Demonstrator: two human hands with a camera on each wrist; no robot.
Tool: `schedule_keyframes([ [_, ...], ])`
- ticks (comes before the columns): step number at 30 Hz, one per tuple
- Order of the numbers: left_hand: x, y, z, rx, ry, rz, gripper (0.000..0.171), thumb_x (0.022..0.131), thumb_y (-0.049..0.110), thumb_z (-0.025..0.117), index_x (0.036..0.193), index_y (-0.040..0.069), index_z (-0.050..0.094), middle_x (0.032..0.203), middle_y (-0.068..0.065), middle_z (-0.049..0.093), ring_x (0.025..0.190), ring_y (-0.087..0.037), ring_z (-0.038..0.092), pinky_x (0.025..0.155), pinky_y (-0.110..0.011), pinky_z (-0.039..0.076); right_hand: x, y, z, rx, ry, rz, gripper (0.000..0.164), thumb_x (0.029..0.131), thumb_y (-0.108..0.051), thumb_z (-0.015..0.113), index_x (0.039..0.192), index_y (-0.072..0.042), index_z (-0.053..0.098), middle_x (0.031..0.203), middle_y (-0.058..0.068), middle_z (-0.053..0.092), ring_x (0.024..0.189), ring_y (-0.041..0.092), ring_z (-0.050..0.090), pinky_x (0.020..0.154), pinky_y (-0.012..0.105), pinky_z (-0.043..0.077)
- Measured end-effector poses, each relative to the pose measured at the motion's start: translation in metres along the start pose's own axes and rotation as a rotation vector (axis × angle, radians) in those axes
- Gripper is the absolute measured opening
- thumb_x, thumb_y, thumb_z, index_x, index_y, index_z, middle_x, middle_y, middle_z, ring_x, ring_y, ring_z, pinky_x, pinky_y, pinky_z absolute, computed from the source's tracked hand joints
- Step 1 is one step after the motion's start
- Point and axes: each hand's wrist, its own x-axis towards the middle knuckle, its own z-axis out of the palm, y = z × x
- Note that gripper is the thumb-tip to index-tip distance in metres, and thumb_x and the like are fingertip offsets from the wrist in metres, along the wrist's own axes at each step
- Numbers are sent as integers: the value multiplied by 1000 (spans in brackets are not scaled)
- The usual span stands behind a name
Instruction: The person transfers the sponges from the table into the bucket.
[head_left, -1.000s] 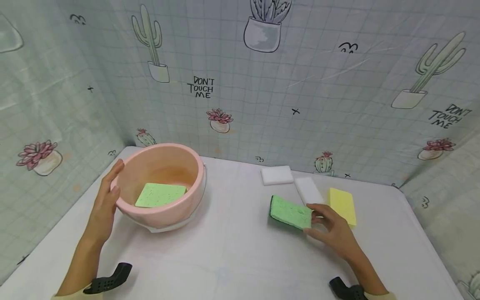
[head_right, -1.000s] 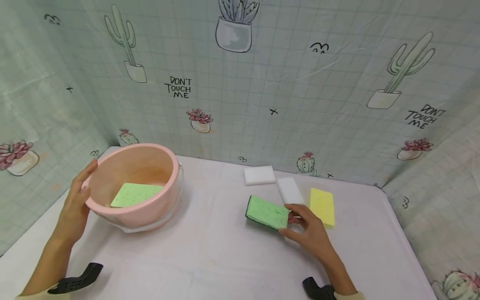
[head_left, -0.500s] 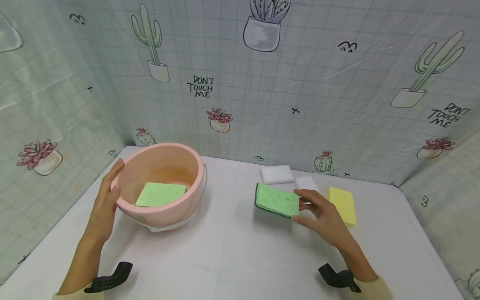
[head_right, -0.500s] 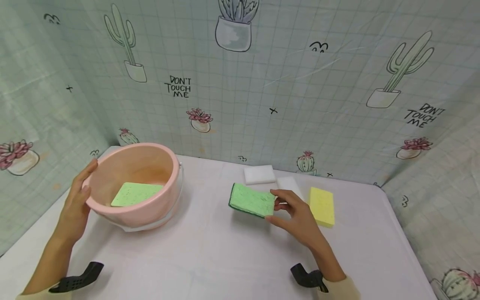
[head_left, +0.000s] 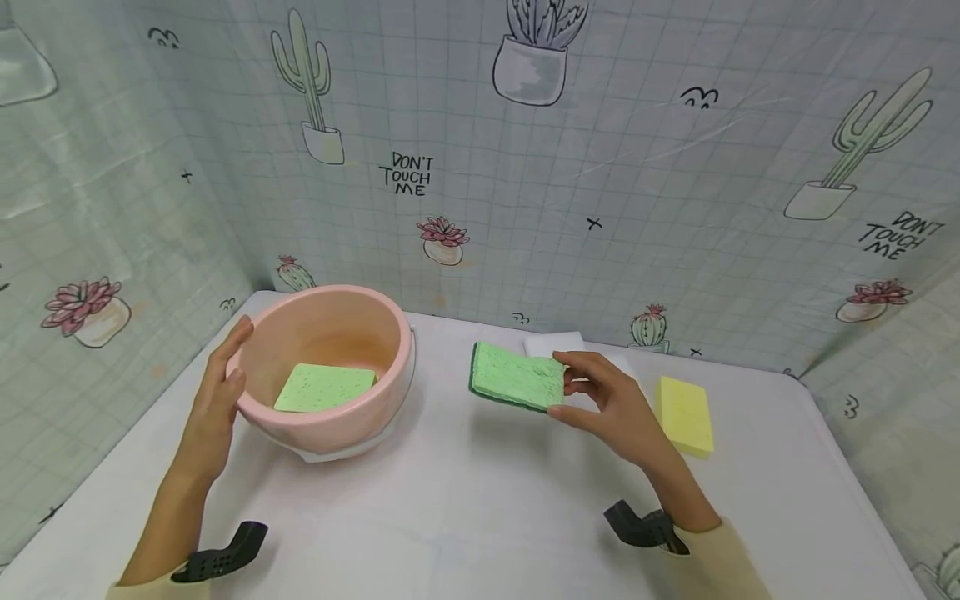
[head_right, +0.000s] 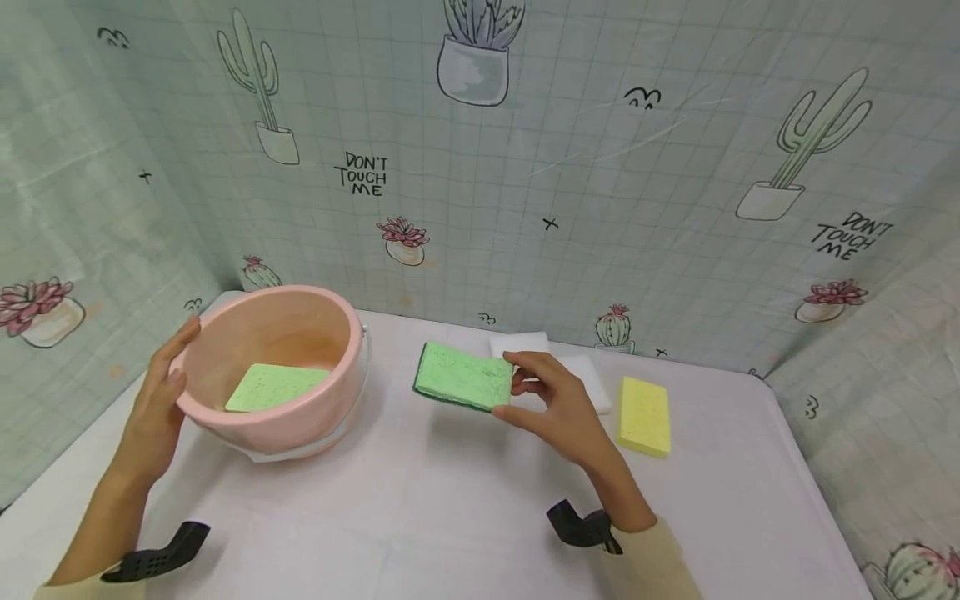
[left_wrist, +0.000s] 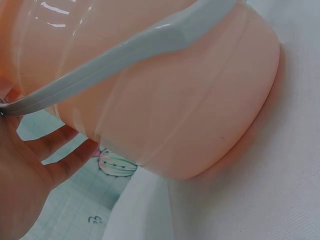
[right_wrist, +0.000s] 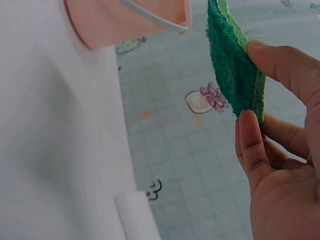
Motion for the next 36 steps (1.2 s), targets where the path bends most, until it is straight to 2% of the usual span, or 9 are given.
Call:
schedule_keyframes([
  [6, 0, 1, 0, -4, 0, 1, 56, 98, 28, 30, 153, 25, 22, 158, 8, 13, 143, -14, 11, 113, -50, 3, 18, -15, 9, 35, -13, -26, 61, 77, 1, 77, 133, -6, 54, 120, 10, 54, 101, 25, 53, 91, 27, 47],
  [14, 0, 2, 1, -6, 2, 5, 55, 98, 27, 30, 153, 25, 23, 158, 8, 13, 143, -14, 10, 110, -58, 0, 38, -23, 24, 52, -28, -21, 61, 76, 2, 77, 133, -7, 55, 123, 7, 54, 102, 25, 53, 92, 30, 47],
  [20, 0, 2, 1, -2, 4, 5, 55, 98, 27, 29, 153, 25, 23, 158, 8, 14, 143, -14, 10, 111, -56, 2, 50, -54, 37, 57, -51, 8, 59, 77, 7, 75, 132, 3, 52, 120, 15, 53, 99, 30, 53, 93, 34, 46],
  [23, 0, 2, 1, -8, 6, 0, 55, 98, 27, 29, 153, 25, 23, 158, 8, 13, 143, -14, 10, 110, -59, 1, 57, -66, 45, 63, -63, 7, 58, 77, 7, 74, 130, 6, 52, 118, 18, 53, 98, 32, 54, 93, 36, 46],
  [30, 0, 2, 1, -14, 4, -5, 55, 98, 28, 30, 153, 25, 22, 158, 9, 13, 143, -14, 9, 106, -66, -1, 77, -50, 67, 48, -90, -42, 60, 76, -7, 80, 131, -4, 56, 119, 7, 55, 98, 21, 56, 91, 29, 48],
  [36, 0, 1, 1, -16, 2, -4, 55, 98, 29, 31, 153, 26, 22, 158, 9, 13, 143, -15, 9, 103, -69, -2, 90, -54, 86, 28, -103, -77, 60, 74, -12, 83, 129, -7, 58, 118, 3, 56, 94, 16, 57, 89, 26, 49],
])
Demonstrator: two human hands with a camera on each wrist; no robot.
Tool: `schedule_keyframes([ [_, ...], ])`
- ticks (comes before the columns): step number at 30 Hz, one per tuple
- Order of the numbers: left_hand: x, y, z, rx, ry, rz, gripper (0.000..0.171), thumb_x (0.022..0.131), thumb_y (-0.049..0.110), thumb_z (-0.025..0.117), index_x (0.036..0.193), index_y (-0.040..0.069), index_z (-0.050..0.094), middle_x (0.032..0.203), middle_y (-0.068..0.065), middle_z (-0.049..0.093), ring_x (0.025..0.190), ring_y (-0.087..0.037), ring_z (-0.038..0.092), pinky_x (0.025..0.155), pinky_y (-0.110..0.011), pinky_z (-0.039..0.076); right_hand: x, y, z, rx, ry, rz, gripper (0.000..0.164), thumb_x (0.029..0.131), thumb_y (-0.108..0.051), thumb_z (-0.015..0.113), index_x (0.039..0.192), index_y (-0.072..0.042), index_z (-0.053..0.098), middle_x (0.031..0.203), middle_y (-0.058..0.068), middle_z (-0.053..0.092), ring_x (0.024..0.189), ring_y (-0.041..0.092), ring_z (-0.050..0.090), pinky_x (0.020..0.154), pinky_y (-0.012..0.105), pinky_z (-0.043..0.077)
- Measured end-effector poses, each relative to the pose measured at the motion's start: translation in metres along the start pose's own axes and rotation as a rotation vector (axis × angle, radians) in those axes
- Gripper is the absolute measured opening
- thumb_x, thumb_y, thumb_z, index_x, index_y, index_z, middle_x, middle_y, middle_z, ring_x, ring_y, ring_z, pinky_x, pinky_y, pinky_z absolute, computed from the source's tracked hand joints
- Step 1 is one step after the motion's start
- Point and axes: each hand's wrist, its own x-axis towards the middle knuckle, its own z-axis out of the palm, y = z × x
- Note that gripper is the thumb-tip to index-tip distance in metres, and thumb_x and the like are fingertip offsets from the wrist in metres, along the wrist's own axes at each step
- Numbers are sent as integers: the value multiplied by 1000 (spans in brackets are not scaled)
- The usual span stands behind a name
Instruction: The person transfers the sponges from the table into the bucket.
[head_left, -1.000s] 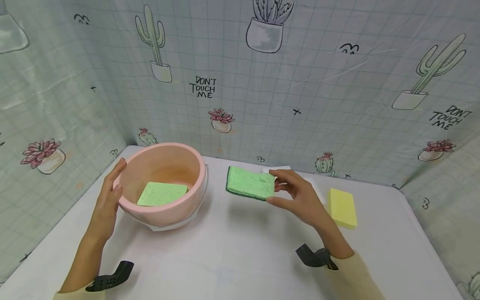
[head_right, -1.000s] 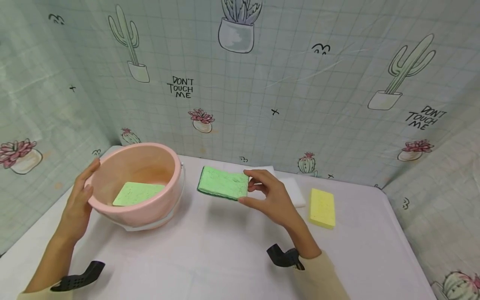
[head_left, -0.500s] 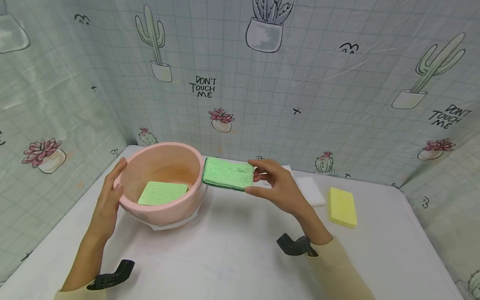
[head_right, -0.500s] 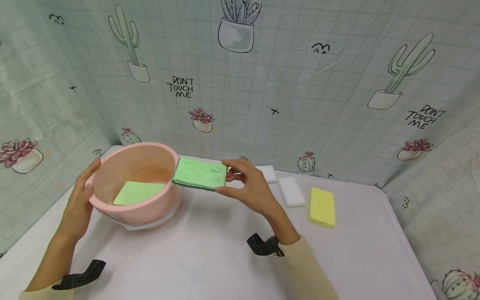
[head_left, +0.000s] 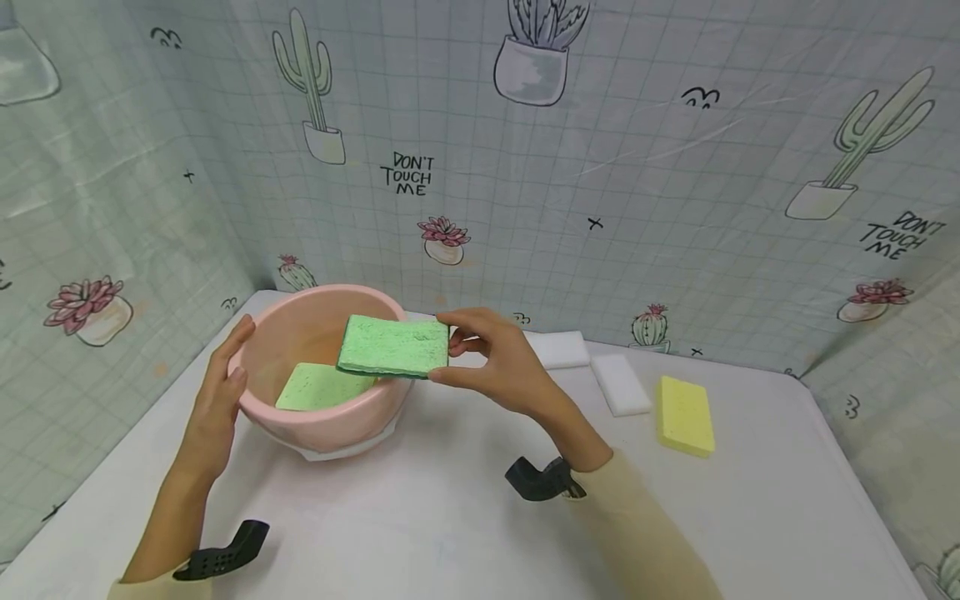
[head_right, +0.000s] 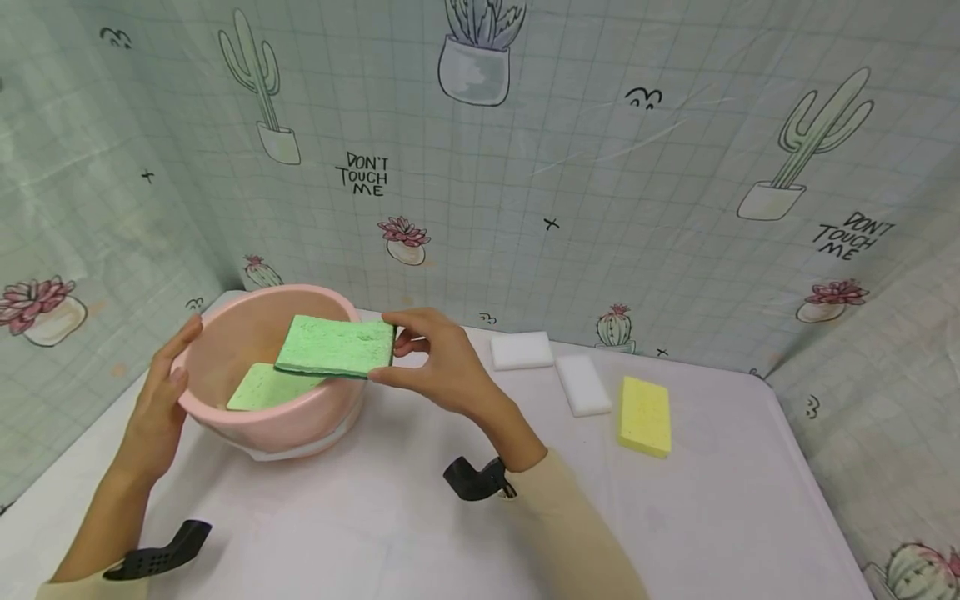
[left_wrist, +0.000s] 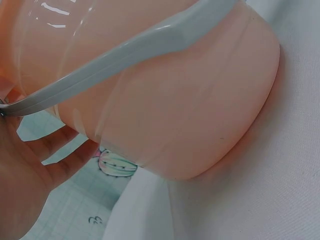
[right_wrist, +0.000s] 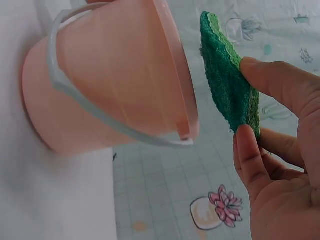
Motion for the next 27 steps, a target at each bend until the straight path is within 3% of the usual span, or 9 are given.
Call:
schedule_keyframes([
  [11, 1, 1, -1, 13, -6, 7, 55, 99, 28, 29, 153, 24, 21, 158, 8, 12, 143, -13, 9, 108, -62, -1, 26, -15, 23, -34, -34, 57, 59, 72, -15, 84, 125, -4, 61, 114, 1, 58, 91, 12, 58, 86, 21, 49],
  [16, 1, 1, -2, 6, -6, 19, 55, 99, 28, 29, 153, 24, 22, 158, 7, 13, 143, -14, 9, 107, -63, -2, 37, -21, 34, -58, -71, 89, 64, 71, -19, 86, 127, -5, 60, 112, 0, 56, 87, 9, 60, 84, 24, 50],
  [22, 1, 0, -1, 21, -5, 23, 54, 99, 28, 29, 153, 24, 22, 158, 7, 13, 144, -13, 7, 107, -64, -1, 49, -25, 49, -168, -123, 53, 58, 71, -22, 85, 124, -9, 63, 93, -1, 56, 81, 9, 57, 76, 20, 50],
  [27, 1, 0, -1, 5, -6, 39, 54, 99, 27, 29, 153, 22, 23, 158, 6, 13, 143, -12, 6, 107, -62, -3, 60, -26, 62, -245, -156, 42, 56, 72, -24, 85, 122, -12, 64, 88, 0, 55, 82, 9, 52, 71, 16, 46],
])
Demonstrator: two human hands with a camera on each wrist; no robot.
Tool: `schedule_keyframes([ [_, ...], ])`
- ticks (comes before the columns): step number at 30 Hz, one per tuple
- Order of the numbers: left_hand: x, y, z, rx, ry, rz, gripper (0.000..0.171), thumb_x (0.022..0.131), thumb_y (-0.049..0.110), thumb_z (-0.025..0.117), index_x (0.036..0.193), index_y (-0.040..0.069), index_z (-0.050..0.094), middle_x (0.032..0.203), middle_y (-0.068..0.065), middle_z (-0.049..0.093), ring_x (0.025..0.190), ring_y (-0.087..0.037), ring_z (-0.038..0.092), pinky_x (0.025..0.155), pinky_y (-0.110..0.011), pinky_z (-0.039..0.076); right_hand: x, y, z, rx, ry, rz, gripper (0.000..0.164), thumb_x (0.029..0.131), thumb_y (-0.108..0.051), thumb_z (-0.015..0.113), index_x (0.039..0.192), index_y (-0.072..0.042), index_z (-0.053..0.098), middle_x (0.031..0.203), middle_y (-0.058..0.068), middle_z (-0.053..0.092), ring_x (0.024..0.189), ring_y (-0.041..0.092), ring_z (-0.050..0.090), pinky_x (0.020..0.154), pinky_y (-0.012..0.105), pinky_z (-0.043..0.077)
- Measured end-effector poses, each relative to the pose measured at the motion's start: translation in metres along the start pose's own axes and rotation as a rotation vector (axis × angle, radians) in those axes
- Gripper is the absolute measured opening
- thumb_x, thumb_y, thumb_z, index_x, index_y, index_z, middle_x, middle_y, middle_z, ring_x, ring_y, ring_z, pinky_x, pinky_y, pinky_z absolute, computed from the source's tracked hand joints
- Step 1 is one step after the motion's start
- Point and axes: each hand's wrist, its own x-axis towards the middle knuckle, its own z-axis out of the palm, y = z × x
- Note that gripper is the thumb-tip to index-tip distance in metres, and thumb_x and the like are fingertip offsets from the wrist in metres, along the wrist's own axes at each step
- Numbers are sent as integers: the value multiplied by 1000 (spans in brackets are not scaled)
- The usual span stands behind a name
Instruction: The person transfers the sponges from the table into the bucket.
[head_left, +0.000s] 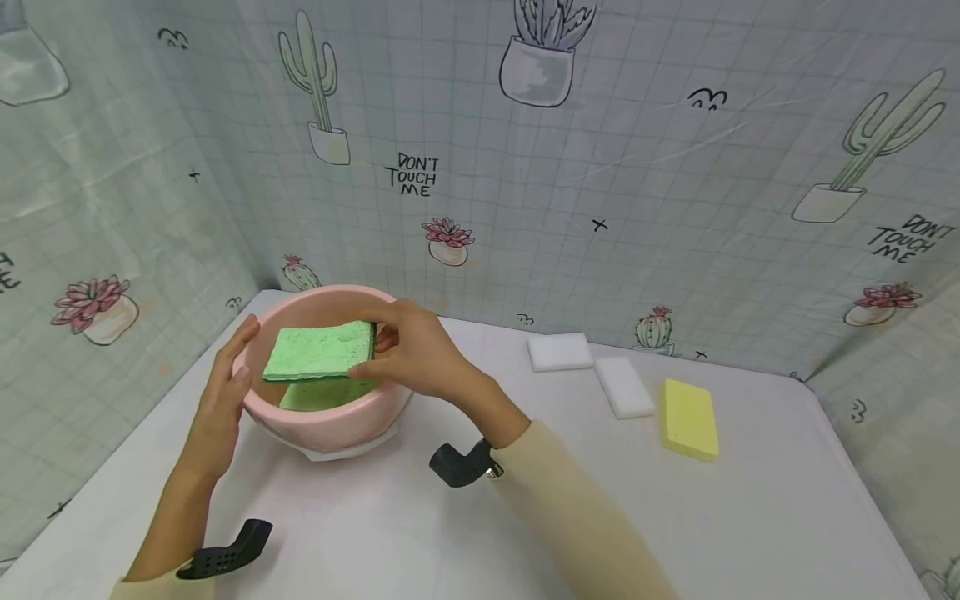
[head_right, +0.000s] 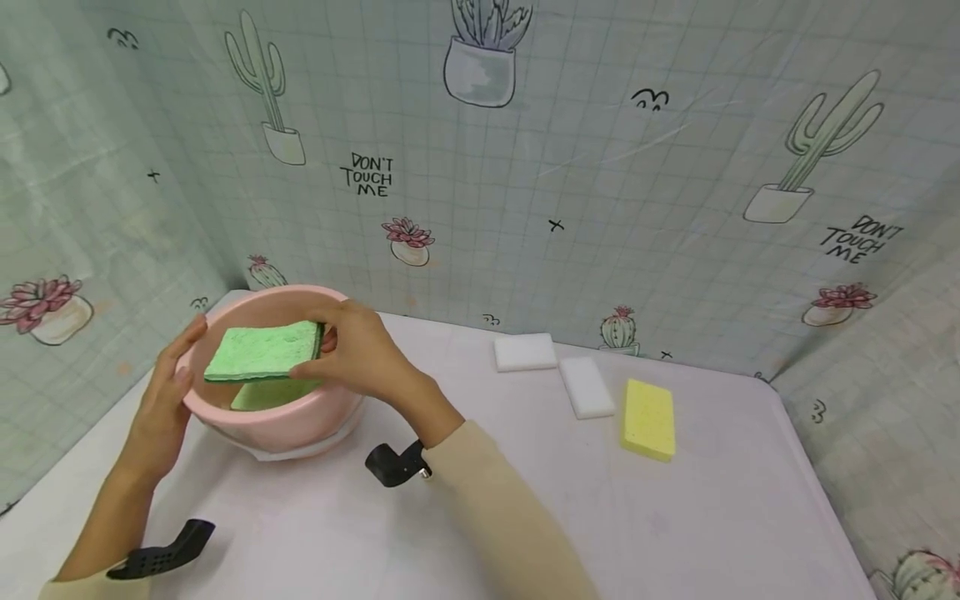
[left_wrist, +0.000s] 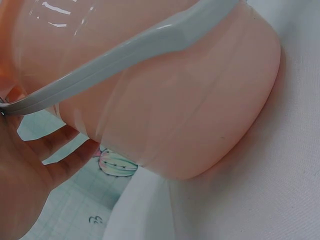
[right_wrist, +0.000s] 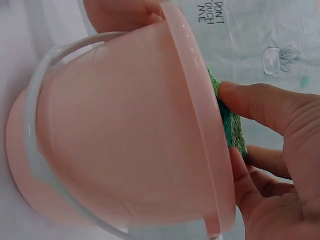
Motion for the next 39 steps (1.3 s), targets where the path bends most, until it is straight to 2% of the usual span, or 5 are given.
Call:
schedule_keyframes([
  [13, 0, 1, -1, 0, -5, 16, 53, 100, 25, 28, 153, 21, 23, 158, 5, 14, 143, -12, 5, 103, -68, -6, 12, -8, 12, -32, -45, 11, 47, 70, -21, 86, 112, -13, 66, 75, 0, 57, 69, 9, 51, 60, 16, 42],
  [21, 0, 1, -1, -2, -3, 12, 54, 100, 25, 29, 153, 20, 23, 158, 6, 14, 143, -12, 4, 102, -70, -6, 13, -10, 14, -6, -40, -9, 47, 71, -21, 86, 113, -12, 66, 88, -5, 61, 71, 10, 50, 60, 17, 42],
  [30, 0, 0, -1, -12, -2, 16, 53, 100, 25, 29, 152, 21, 24, 158, 5, 15, 143, -12, 6, 105, -66, -6, 14, -9, 14, -41, -57, 8, 44, 72, -22, 85, 110, -12, 66, 78, -1, 59, 66, 8, 50, 58, 18, 42],
  [36, 0, -1, -1, 8, -7, -2, 53, 99, 25, 27, 153, 24, 23, 158, 6, 13, 143, -14, 9, 111, -56, 0, 14, -10, 12, -194, -96, 49, 60, 76, -39, 79, 123, -5, 63, 122, 5, 63, 114, 14, 54, 101, 26, 33],
  [39, 0, -1, -1, 11, -4, -11, 54, 99, 26, 28, 153, 25, 23, 158, 7, 13, 143, -14, 9, 110, -59, 0, 12, -10, 9, -145, -100, 82, 65, 80, -41, 76, 132, -7, 58, 132, 6, 57, 119, 17, 51, 101, 26, 37],
])
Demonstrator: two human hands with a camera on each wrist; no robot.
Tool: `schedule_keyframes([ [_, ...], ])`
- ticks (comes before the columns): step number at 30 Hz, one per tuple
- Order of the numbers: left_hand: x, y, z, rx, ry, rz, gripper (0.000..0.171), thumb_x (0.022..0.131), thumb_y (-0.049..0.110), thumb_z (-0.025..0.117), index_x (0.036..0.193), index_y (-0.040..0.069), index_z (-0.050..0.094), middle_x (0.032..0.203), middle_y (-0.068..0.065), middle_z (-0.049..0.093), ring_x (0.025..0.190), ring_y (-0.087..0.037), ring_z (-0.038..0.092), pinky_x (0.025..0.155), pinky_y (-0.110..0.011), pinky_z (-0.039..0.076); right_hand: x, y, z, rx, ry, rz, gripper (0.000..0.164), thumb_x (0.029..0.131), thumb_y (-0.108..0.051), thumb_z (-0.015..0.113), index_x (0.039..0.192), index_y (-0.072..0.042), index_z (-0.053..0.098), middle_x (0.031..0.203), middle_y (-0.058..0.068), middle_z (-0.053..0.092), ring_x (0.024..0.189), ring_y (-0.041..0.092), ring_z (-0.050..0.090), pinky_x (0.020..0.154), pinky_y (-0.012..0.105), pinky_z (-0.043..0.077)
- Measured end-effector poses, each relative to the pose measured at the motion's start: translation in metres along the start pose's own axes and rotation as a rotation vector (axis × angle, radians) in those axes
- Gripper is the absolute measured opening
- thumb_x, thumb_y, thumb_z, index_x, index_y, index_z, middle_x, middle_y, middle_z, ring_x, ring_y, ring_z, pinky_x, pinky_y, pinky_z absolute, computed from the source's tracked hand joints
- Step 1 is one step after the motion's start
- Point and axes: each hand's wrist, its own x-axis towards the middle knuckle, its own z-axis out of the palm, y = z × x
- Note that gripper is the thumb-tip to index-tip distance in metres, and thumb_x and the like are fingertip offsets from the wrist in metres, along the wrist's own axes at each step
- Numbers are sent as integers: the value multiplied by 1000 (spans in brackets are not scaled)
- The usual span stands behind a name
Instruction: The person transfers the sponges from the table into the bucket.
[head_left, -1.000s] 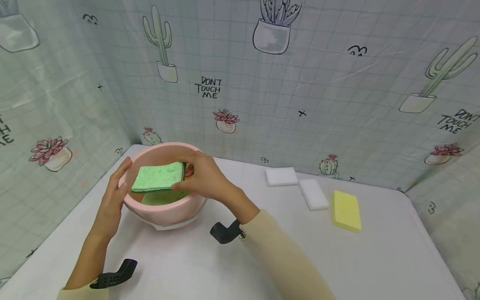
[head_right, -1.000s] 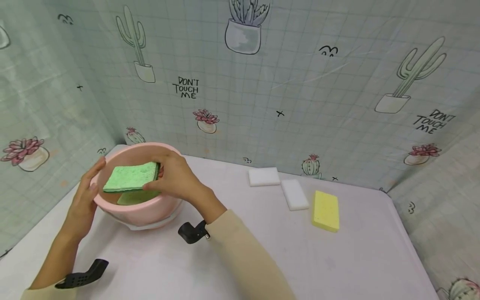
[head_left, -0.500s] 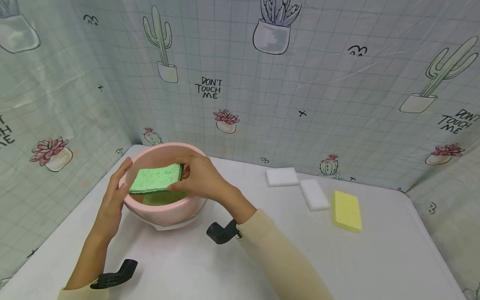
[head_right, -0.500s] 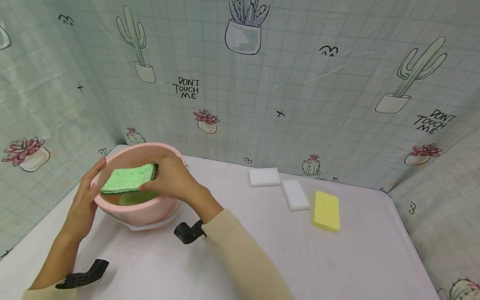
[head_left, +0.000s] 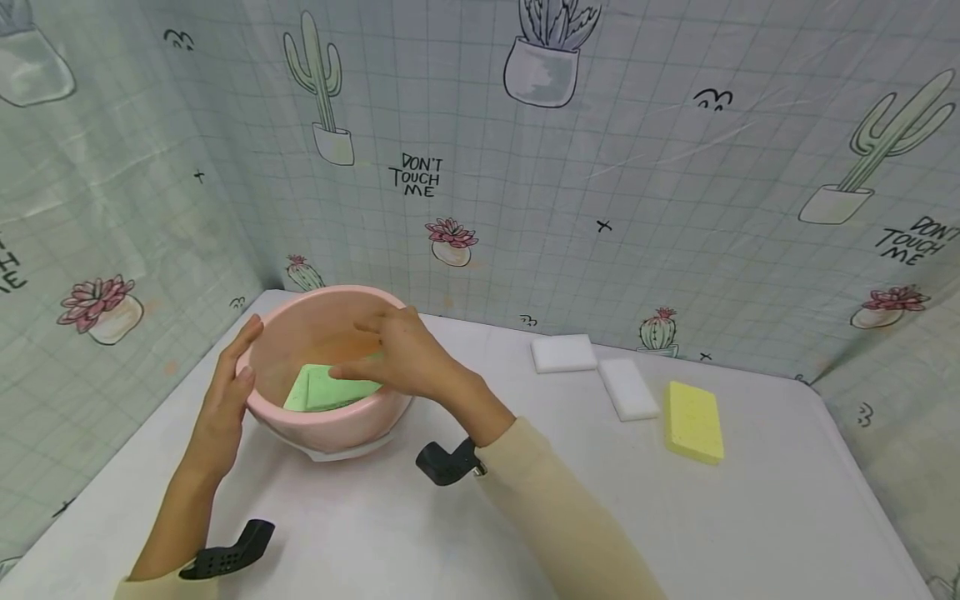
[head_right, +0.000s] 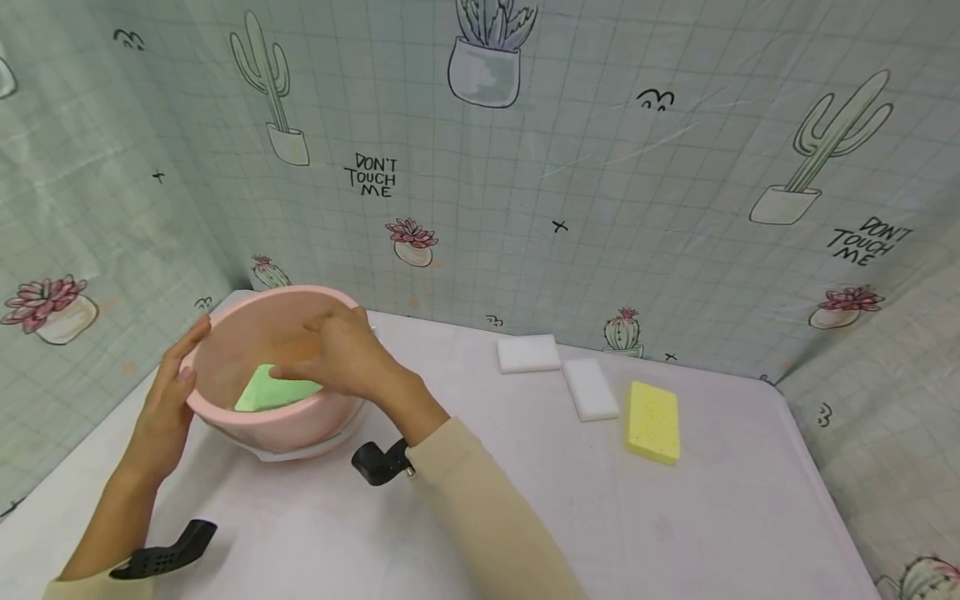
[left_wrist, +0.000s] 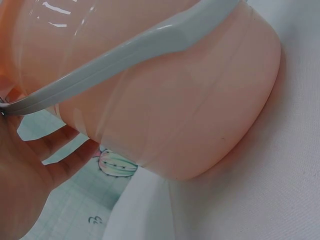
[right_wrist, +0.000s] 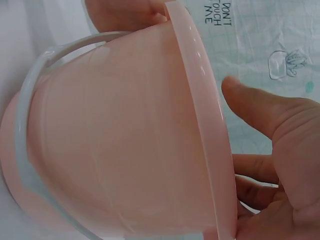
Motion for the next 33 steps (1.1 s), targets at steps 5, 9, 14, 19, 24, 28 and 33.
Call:
schedule_keyframes([
  [5, -1, 1, 0, 2, -3, 6, 54, 99, 25, 28, 153, 23, 23, 159, 6, 13, 143, -14, 9, 112, -53, 2, -4, 4, -3, 82, 16, -8, 50, 87, -34, 69, 129, -8, 60, 127, 2, 60, 103, 12, 58, 84, 20, 46],
  [9, -1, 2, 0, 6, -5, 5, 54, 99, 26, 28, 153, 22, 22, 159, 6, 13, 143, -14, 10, 113, -50, 3, -8, 5, -5, 80, 29, -25, 45, 90, -31, 67, 128, -8, 61, 125, 1, 62, 97, 9, 57, 82, 16, 44],
  [14, -2, 3, 1, 2, -6, 8, 54, 99, 25, 28, 153, 22, 23, 159, 4, 13, 143, -13, 10, 113, -47, 3, -15, 7, -7, 117, 64, -32, 39, 90, -28, 66, 125, -10, 64, 120, 0, 64, 94, 8, 56, 80, 15, 44],
  [19, -2, 4, 2, 1, -9, 8, 53, 99, 24, 27, 153, 22, 23, 159, 4, 13, 143, -13, 9, 113, -49, 3, -26, 12, -11, 166, 121, -47, 35, 90, -25, 66, 122, -11, 66, 114, -2, 64, 94, 12, 57, 79, 17, 46],
  [24, -2, 4, 3, 2, -10, 2, 54, 99, 25, 28, 153, 23, 23, 159, 6, 13, 143, -13, 9, 113, -49, 3, -41, 21, -17, 170, 181, -99, 34, 91, -24, 65, 121, -9, 65, 113, 2, 64, 91, 11, 57, 79, 21, 48],
  [28, -2, 3, 2, 25, -8, 6, 54, 99, 25, 28, 153, 23, 23, 158, 6, 14, 143, -13, 10, 114, -42, 7, -52, 32, -20, 186, 237, -93, 34, 92, -25, 64, 122, -9, 65, 115, 2, 63, 93, 12, 57, 81, 22, 49],
  [33, -1, 3, 1, 39, 5, -10, 54, 99, 27, 29, 153, 26, 22, 158, 8, 14, 143, -14, 11, 113, -52, 6, -66, 48, -18, 202, 301, -37, 34, 91, -24, 66, 123, -13, 65, 116, -3, 62, 97, 9, 56, 82, 25, 51],
])
